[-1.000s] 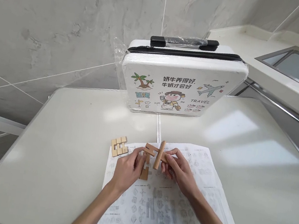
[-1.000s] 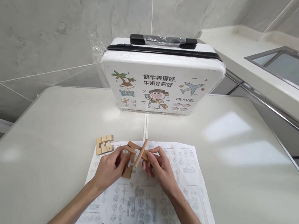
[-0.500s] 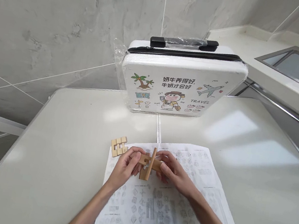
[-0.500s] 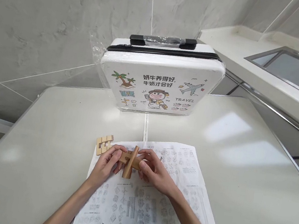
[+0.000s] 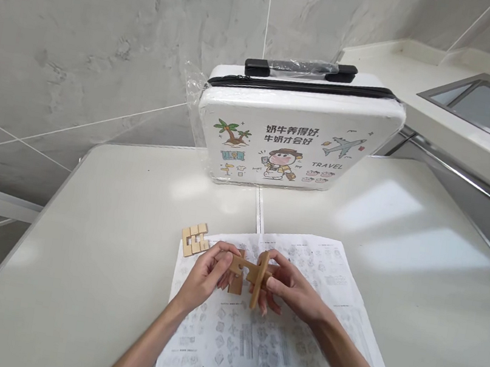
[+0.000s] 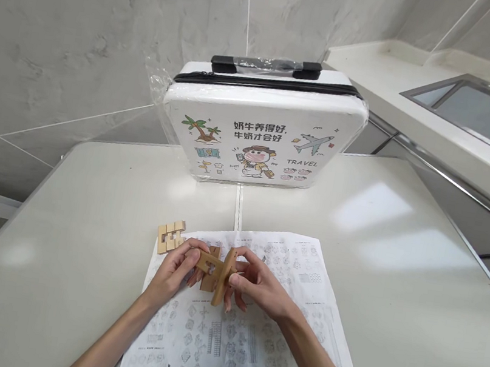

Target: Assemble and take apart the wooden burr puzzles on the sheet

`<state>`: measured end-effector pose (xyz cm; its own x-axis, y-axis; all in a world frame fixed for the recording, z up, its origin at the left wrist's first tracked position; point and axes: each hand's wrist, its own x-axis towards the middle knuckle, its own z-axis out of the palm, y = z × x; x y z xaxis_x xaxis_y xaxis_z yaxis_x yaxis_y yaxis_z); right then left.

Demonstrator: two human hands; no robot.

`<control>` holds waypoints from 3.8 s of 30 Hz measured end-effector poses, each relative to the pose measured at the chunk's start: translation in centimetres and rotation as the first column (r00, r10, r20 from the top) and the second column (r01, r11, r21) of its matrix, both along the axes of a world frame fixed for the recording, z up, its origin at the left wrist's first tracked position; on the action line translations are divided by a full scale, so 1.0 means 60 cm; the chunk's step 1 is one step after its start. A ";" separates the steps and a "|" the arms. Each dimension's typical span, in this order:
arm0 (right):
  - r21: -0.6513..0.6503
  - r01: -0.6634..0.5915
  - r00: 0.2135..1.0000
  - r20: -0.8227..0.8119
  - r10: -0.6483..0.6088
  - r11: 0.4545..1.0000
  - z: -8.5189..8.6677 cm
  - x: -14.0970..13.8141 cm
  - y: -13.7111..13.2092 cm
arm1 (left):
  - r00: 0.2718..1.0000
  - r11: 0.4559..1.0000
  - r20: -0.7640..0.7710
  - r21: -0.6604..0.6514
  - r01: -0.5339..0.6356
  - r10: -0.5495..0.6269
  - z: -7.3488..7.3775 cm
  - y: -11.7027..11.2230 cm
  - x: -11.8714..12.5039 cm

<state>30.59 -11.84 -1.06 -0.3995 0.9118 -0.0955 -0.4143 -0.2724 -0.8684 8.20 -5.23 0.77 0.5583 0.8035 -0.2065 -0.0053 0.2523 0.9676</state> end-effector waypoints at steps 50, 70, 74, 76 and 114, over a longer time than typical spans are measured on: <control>-0.064 0.157 0.987 0.050 -0.154 0.985 -0.008 -0.003 -0.002 | 0.998 0.997 -0.027 0.055 -0.057 0.059 -0.004 0.004 -0.001; 0.346 0.258 0.589 0.683 -0.431 0.902 -0.019 -0.029 -0.008 | 0.873 0.886 -0.487 0.409 0.216 0.012 0.006 0.033 -0.043; 0.432 0.188 0.490 0.737 -0.466 0.882 -0.027 -0.029 -0.008 | 0.851 0.890 -0.524 0.370 0.265 -0.036 0.010 0.031 -0.041; 0.461 0.162 0.452 0.751 -0.480 0.873 -0.029 -0.030 -0.008 | 0.839 0.889 -0.543 0.381 0.253 -0.006 0.010 0.029 -0.038; 0.622 -0.077 0.180 0.778 -0.602 0.780 -0.038 -0.042 -0.009 | 0.815 0.533 -0.579 0.689 0.492 -0.004 -0.003 0.008 -0.021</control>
